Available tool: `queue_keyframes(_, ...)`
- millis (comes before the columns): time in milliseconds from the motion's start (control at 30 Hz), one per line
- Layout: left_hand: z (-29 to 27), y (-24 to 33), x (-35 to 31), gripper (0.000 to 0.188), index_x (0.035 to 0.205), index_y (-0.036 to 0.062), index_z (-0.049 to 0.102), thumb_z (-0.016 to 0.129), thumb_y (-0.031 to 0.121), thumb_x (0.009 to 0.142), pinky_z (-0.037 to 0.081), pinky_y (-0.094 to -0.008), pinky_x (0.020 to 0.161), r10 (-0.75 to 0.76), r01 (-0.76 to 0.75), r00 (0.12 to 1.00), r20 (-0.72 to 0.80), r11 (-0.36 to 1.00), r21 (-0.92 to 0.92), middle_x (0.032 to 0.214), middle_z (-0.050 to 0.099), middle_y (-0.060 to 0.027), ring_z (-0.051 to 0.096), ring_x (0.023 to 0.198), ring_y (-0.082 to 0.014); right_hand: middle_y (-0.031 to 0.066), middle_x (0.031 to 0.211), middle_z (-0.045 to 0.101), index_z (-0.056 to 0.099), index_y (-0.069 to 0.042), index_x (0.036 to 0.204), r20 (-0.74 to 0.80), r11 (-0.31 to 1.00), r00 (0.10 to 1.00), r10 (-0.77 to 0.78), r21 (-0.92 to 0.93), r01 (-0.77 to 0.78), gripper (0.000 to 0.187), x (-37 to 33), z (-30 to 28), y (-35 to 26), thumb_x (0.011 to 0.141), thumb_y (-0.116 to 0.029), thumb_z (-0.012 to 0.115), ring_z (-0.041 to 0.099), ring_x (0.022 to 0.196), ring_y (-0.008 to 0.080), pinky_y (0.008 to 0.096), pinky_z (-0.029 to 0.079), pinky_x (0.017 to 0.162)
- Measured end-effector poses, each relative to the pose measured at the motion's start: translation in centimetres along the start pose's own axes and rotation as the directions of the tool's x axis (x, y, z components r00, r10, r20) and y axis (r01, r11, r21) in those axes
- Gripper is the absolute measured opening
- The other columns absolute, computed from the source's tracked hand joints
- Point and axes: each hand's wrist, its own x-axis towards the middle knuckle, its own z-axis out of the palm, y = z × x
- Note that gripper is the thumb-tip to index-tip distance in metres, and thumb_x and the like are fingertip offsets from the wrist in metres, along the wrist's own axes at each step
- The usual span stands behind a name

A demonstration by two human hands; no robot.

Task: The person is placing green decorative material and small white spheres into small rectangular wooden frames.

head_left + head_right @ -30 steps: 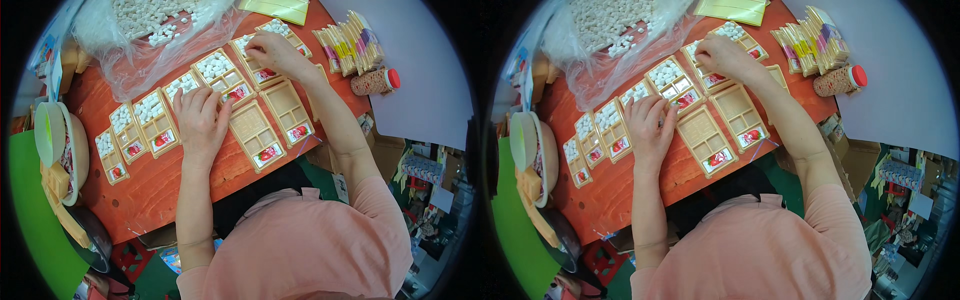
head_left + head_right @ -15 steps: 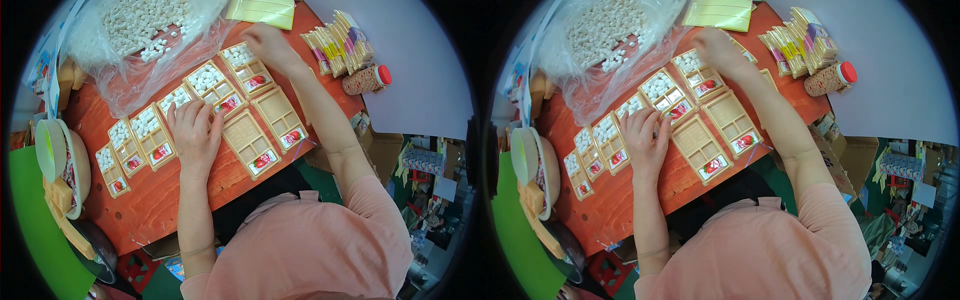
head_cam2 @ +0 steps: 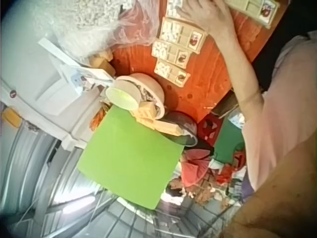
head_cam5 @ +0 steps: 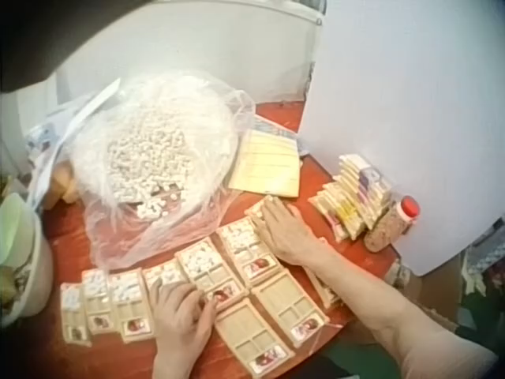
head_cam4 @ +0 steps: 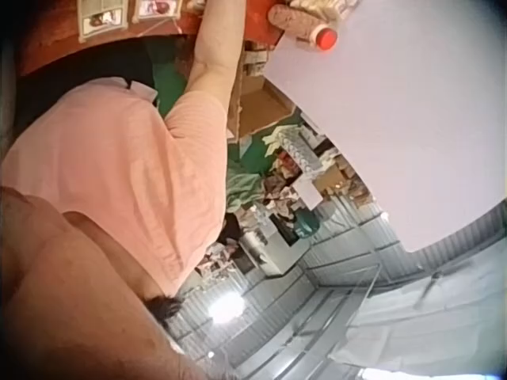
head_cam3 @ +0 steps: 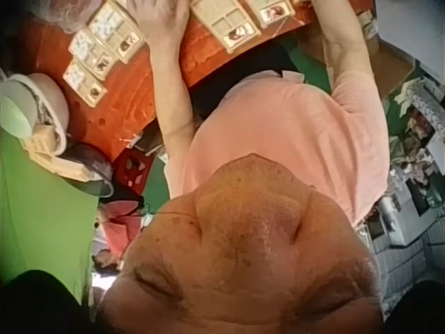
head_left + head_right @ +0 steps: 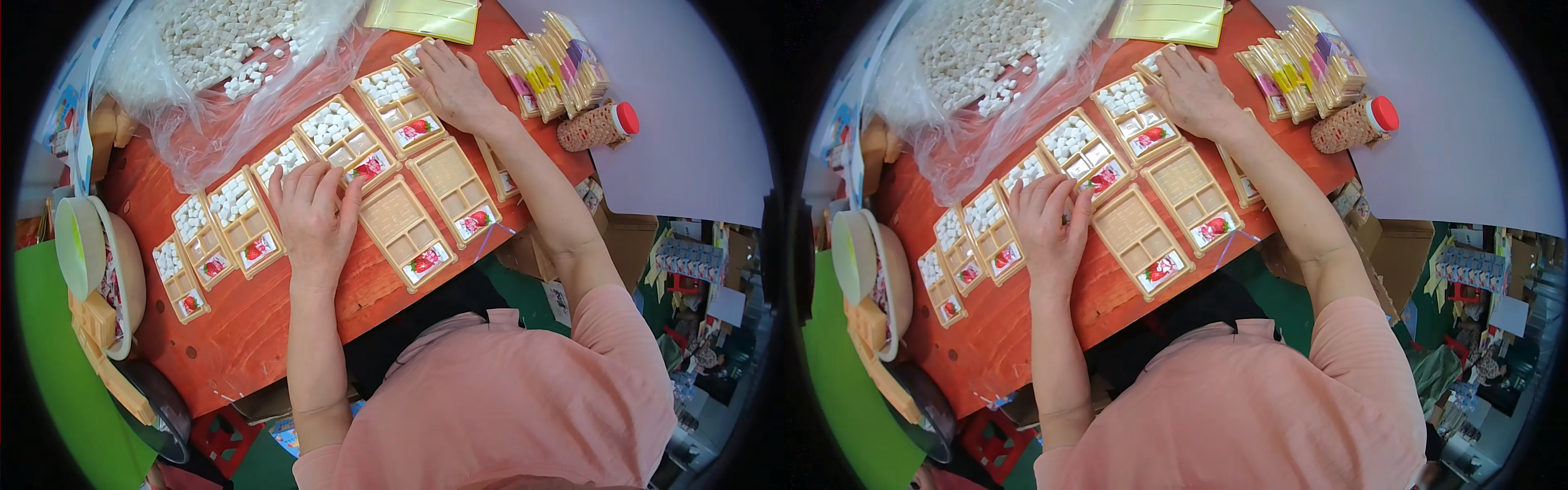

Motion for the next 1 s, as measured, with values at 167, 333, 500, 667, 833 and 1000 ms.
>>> queue_keyframes(167, 0.0, 0.0, 0.0, 0.023, 0.099, 0.0048, 0.068, 0.078, 0.020, 0.085, 0.037, -0.0524, 0.109, -0.002, 0.002, 1.000, 0.000, 1.000, 0.001, 0.103, 0.067, -0.0081, 0.062, 0.104, -0.0254, 0.0225, 0.155, 0.040, 0.044, 0.003, 0.144, 0.050, 0.982, 0.997, 0.055, 0.179, -0.063, 0.055, 0.5, -1.7, -0.2, 0.107, -0.038, 0.041, 0.037, 0.145, 0.0344, 0.0499, 0.028, 0.117)
queue_keyframes(333, 0.0, -0.1, 0.0, 0.023, 0.099, 0.0049, 0.068, 0.078, 0.020, 0.084, 0.036, -0.0524, 0.110, -0.001, 0.001, 1.000, 0.003, 1.000, -0.001, 0.103, 0.067, -0.0080, 0.062, 0.104, -0.0254, 0.0240, 0.154, 0.040, 0.045, 0.004, 0.143, 0.012, 0.993, 0.999, -0.036, 0.110, 0.034, 0.056, 0.3, -0.4, -0.5, 0.107, -0.038, 0.040, 0.035, 0.146, 0.0354, 0.0510, 0.028, 0.117)
queue_keyframes(500, -0.1, -0.1, -0.1, 0.024, 0.101, 0.0047, 0.069, 0.078, 0.020, 0.085, 0.036, -0.0523, 0.110, 0.003, -0.003, 1.000, 0.002, 1.000, 0.006, 0.104, 0.067, -0.0080, 0.063, 0.104, -0.0255, 0.0237, 0.153, 0.042, 0.045, 0.003, 0.145, 0.076, 0.999, 0.997, -0.010, 0.043, 0.006, 0.056, 0.5, 0.1, -0.5, 0.108, -0.039, 0.039, 0.034, 0.147, 0.0360, 0.0471, 0.025, 0.120)
queue_keyframes(667, -0.1, 0.0, 0.0, 0.024, 0.100, 0.0042, 0.069, 0.077, 0.020, 0.085, 0.037, -0.0523, 0.110, -0.001, 0.001, 1.000, 0.003, 1.000, 0.000, 0.103, 0.068, -0.0085, 0.063, 0.103, -0.0256, 0.0227, 0.142, 0.054, 0.055, 0.001, 0.136, -0.009, 0.950, 1.000, 0.006, 0.311, -0.003, 0.047, 0.8, -1.0, 0.8, 0.108, -0.035, 0.044, 0.047, 0.138, 0.0348, 0.0420, 0.036, 0.115)
queue_keyframes(833, -0.2, -0.1, -0.2, 0.023, 0.099, 0.0036, 0.070, 0.077, 0.021, 0.085, 0.037, -0.0523, 0.110, 0.000, 0.000, 1.000, -0.007, 1.000, 0.009, 0.102, 0.068, -0.0090, 0.063, 0.103, -0.0258, 0.0163, 0.126, 0.066, 0.062, -0.001, 0.129, -0.033, 0.698, 0.939, 0.344, 0.677, -0.232, 0.033, 0.3, -2.8, 2.2, 0.103, -0.020, 0.054, 0.062, 0.118, 0.0303, 0.0357, 0.049, 0.098)
queue_keyframes(1000, -0.2, 0.1, 0.1, 0.023, 0.099, 0.0037, 0.070, 0.077, 0.021, 0.085, 0.037, -0.0523, 0.110, 0.001, -0.001, 1.000, -0.001, 1.000, 0.002, 0.104, 0.069, -0.0092, 0.063, 0.102, -0.0264, 0.0129, 0.129, 0.065, 0.063, -0.005, 0.130, -0.151, 0.944, 0.985, 0.086, 0.329, -0.032, 0.036, -1.1, -0.1, 3.8, 0.094, -0.010, 0.059, 0.059, 0.122, 0.0297, 0.0399, 0.044, 0.103)
